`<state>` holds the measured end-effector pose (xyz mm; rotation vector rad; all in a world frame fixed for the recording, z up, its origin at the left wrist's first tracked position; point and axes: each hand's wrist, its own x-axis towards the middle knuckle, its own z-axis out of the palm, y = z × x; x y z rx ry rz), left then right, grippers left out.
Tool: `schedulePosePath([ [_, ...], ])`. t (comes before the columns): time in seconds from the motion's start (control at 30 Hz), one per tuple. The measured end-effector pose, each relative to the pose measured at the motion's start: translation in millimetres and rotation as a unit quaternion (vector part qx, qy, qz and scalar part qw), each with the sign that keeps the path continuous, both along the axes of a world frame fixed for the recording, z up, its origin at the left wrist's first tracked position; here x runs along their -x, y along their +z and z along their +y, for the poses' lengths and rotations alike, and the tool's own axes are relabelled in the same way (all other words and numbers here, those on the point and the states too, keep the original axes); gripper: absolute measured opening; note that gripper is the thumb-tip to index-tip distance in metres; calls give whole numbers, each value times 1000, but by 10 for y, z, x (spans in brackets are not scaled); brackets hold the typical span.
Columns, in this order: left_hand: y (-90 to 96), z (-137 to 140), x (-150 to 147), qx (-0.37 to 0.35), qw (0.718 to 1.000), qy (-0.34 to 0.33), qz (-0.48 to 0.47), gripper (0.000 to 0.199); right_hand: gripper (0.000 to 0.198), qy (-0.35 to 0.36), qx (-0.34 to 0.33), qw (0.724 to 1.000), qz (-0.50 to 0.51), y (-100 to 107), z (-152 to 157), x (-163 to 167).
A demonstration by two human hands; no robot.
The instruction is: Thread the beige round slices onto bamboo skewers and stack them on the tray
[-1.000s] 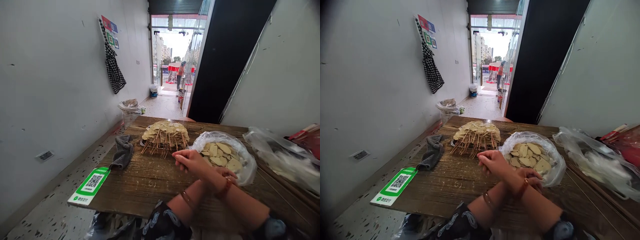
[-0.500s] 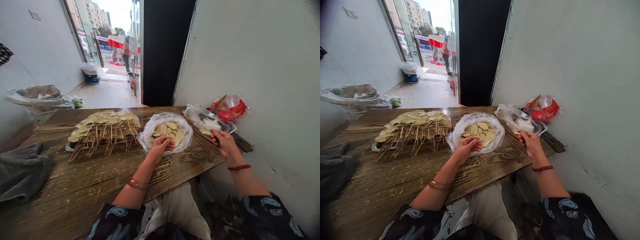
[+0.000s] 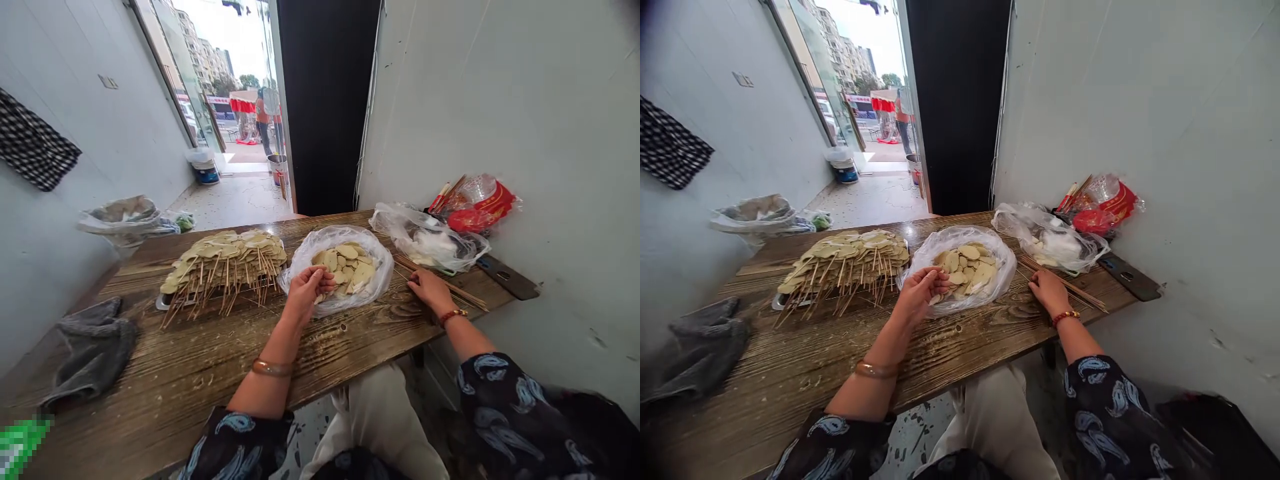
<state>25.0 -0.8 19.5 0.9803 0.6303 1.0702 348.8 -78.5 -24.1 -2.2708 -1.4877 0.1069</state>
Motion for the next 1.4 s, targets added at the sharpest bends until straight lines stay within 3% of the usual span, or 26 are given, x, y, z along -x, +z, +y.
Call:
schedulePosePath([
  [0.23,14,31,47,-9,1000,12,17,38,20,9,83,994,-64,-43,-39,29],
  [0.37,-14,45,34,-29,998,20,44,37,21,18,96,992,-77,-55,-289,29],
  [0.5,-65,22,-31,-99,985,31,134,34,22,11,86,994,-63,-92,-639,-72],
  [0.57,-103,-23,-94,-171,962,23,213,31,22,-7,44,999,-25,-123,-801,-122],
  [0.63,-149,-92,-175,-259,919,3,297,28,28,-36,-46,997,58,-137,-915,-130],
  [0.77,-229,-272,-349,-401,814,-68,415,38,41,-39,-198,938,281,-16,-898,94],
  [0.9,-237,-445,-447,-482,730,-131,466,44,45,10,-238,850,470,200,-579,625],
  [0.97,-222,-519,-455,-516,694,-164,475,47,46,46,-224,834,502,245,-375,911],
  [1.07,-193,-603,-437,-554,649,-194,485,48,44,68,-214,834,504,185,-104,1216],
  [1.17,-166,-658,-418,-569,624,-203,495,48,42,57,-213,847,483,23,57,1271],
  [1.27,-152,-704,-438,-571,619,-207,498,45,35,31,-204,875,437,-139,83,1113],
  [1.33,-154,-723,-478,-567,629,-213,487,44,31,21,-192,895,402,-207,50,978],
  [1.4,-158,-712,-532,-543,661,-212,473,41,32,22,-176,911,372,-232,9,885],
])
